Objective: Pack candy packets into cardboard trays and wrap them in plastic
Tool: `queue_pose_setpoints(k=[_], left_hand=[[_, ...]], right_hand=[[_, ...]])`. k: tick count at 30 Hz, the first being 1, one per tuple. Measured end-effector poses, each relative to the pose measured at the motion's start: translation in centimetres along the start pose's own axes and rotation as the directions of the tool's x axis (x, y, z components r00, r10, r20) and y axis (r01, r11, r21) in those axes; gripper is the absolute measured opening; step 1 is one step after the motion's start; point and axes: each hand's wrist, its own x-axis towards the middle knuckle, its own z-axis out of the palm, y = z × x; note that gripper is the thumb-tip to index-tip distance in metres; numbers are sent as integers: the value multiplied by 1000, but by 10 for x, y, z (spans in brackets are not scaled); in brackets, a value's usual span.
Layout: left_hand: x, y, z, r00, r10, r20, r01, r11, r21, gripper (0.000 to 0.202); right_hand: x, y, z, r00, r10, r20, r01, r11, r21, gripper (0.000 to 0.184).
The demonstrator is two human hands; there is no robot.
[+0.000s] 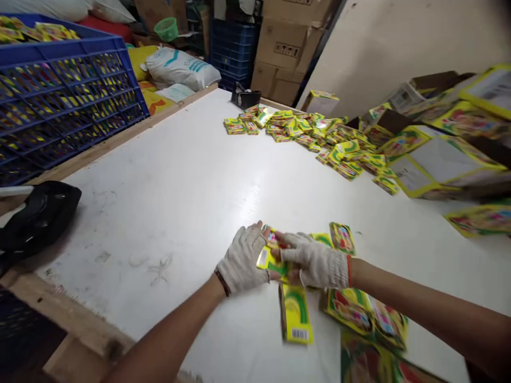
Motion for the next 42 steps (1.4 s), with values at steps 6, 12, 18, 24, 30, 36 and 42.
queue_pose_setpoints(k=[6, 12, 18, 24, 30, 36, 42], left_hand=[[-15, 18, -12, 993, 67, 98, -54, 990, -132, 74], [-79, 71, -28, 949, 127, 289, -110, 991, -72, 64], [-101, 111, -29, 944, -281, 171, 303, 945, -122, 46], [-74, 146, -33, 911, -20, 412, 50, 997, -64, 62], [-109, 140, -31, 839, -69, 539, -20, 987, 158, 66], [-96, 192, -56, 928, -263, 264, 296, 951, -92, 53], [-49, 293, -52, 937, 71, 343, 114, 864, -490, 61]], right_hand=[[-104, -86, -37, 962, 226, -154, -209, 970, 123, 50], [-218, -135, -18, 836, 492, -242, -437, 865, 248, 53], [-268, -164, 14, 806, 506, -307, -446, 860, 249, 53], [-267, -185, -3, 822, 277, -498, -234, 961, 148, 40], [-305, -175, 8, 738, 333, -587, -225, 941, 252, 32], [-312, -185, 1, 734, 228, -640, -306, 952, -11, 34], [-291, -208, -20, 876, 192, -443, -340, 897, -283, 16]])
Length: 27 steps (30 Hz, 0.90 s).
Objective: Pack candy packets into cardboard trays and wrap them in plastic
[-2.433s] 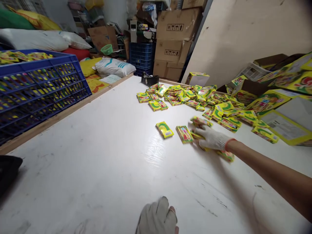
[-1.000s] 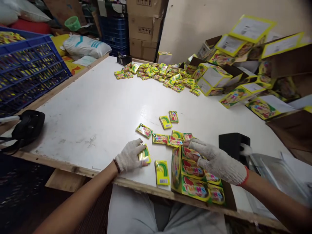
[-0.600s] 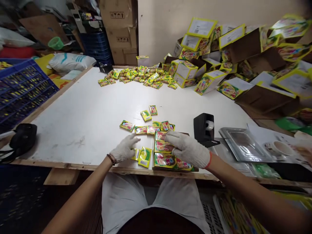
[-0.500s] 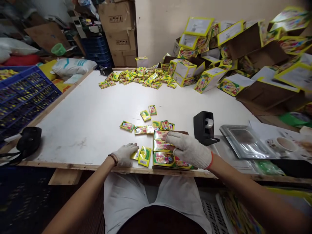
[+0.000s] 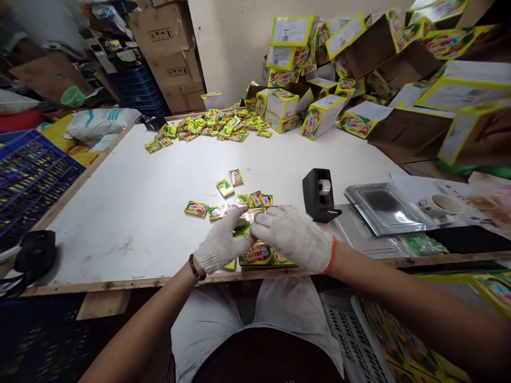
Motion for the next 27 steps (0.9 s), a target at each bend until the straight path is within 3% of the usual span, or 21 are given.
queue_pose_setpoints(k=[3, 5, 6, 9, 12, 14, 16, 18, 19, 21, 22, 25, 27], left_hand=[[-3, -19, 4, 988, -77, -134, 74, 997, -31, 50], [-14, -45, 7, 956, -193, -222, 233, 958, 167, 41], [-20, -59, 10, 932, -260, -252, 329, 897, 294, 38], [-36, -89, 30, 887, -394, -242, 459, 693, 555, 51], [-47, -106, 47, 894, -399, -205, 441, 698, 565, 61], [-51, -111, 46, 868, -428, -253, 497, 759, 421, 57], [-52, -110, 37, 832, -459, -313, 516, 846, 133, 52], [-49, -97, 25, 828, -443, -344, 377, 894, -242, 49], [-46, -87, 21, 843, -419, -338, 265, 869, -418, 48], [-35, -61, 21, 889, -375, -263, 92, 708, -700, 45], [-28, -48, 25, 912, -363, -192, 69, 595, -800, 44], [-6, -23, 49, 935, -355, 11, 124, 297, -947, 45], [5, -21, 68, 919, -386, 83, 166, 187, -968, 46]], right_hand=[[-15, 29, 6, 965, 159, 210, -190, 972, 140, 17], [-26, 49, 16, 877, 251, 410, -350, 918, 187, 20], [-29, 56, 21, 819, 271, 505, -405, 898, 174, 21], [-23, 63, 30, 679, 233, 696, -407, 909, 92, 24], [-7, 65, 29, 613, 142, 777, -313, 947, 73, 27], [-2, 68, 25, 614, 137, 778, -300, 951, 69, 30], [0, 71, 25, 613, 180, 769, -320, 947, 34, 33], [0, 70, 29, 596, 187, 781, -309, 951, 8, 35], [0, 67, 33, 581, 169, 796, -289, 957, 7, 36], [3, 58, 41, 557, 126, 821, -253, 967, 23, 36], [4, 53, 45, 549, 112, 828, -243, 969, 30, 35], [3, 46, 48, 537, 103, 837, -252, 967, 43, 34], [-4, 45, 49, 545, 125, 829, -306, 950, 58, 35]])
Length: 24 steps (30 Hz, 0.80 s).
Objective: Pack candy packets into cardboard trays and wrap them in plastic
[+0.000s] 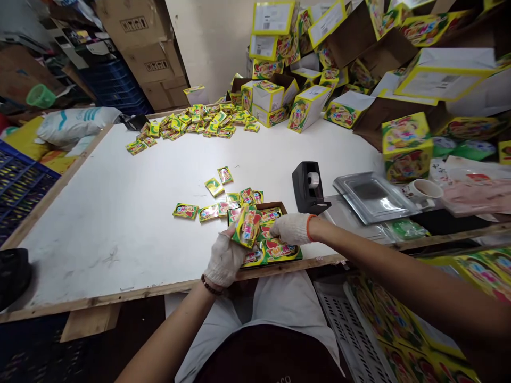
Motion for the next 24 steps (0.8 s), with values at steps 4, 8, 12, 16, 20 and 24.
queue_pose_setpoints(k=[4, 8, 12, 16, 20, 24], left_hand=[[11, -21, -6, 996, -54, -66, 50, 997, -63, 44], [10, -21, -12, 998, -41, -54, 36, 996, -81, 42], [10, -20, -11, 998, -35, -46, 31, 996, -78, 40], [9, -20, -8, 999, -35, -36, 33, 998, -59, 43], [7, -19, -4, 999, -35, -21, 34, 999, -36, 46], [6, -17, -1, 999, -34, -38, 33, 999, -12, 50]], right_hand=[[-5, 6, 19, 988, 70, -136, -55, 993, 108, 58], [-6, 7, 28, 987, 42, -156, -24, 993, 120, 55], [-10, 11, 23, 992, 14, -124, 0, 994, 112, 56], [-8, 19, 27, 986, -35, -163, 45, 997, 58, 51], [-8, 22, 28, 980, -53, -190, 61, 998, 35, 61], [-15, 15, 18, 997, 25, -69, -20, 997, 68, 54]])
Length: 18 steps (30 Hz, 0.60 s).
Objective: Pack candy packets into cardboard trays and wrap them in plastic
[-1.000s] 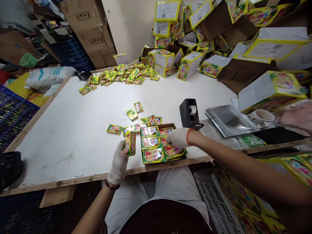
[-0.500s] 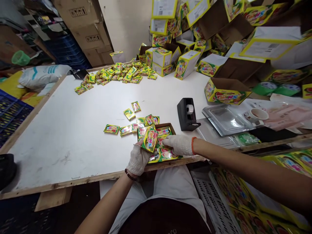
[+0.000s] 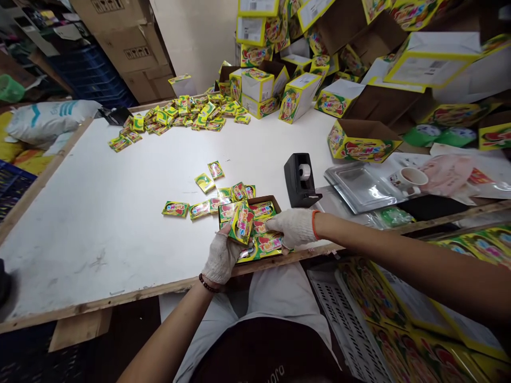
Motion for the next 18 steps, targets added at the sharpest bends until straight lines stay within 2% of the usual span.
queue_pose_setpoints(k=[6, 10, 15, 18], left_hand=[[2, -2, -4, 999, 12, 34, -13, 999, 36, 49], [4, -4, -6, 1000, 14, 22, -15, 999, 33, 50], [1, -5, -2, 999, 33, 16, -34, 999, 41, 50], [0, -5, -1, 999, 43, 20, -44, 998, 39, 48]], right_hand=[[0, -9, -10, 999, 29, -22, -30, 999, -46, 42], [8, -6, -5, 999, 31, -16, -31, 999, -25, 38], [11, -3, 4, 996, 18, -90, -20, 1000, -20, 39], [8, -2, 1, 998, 44, -52, -44, 999, 3, 40]])
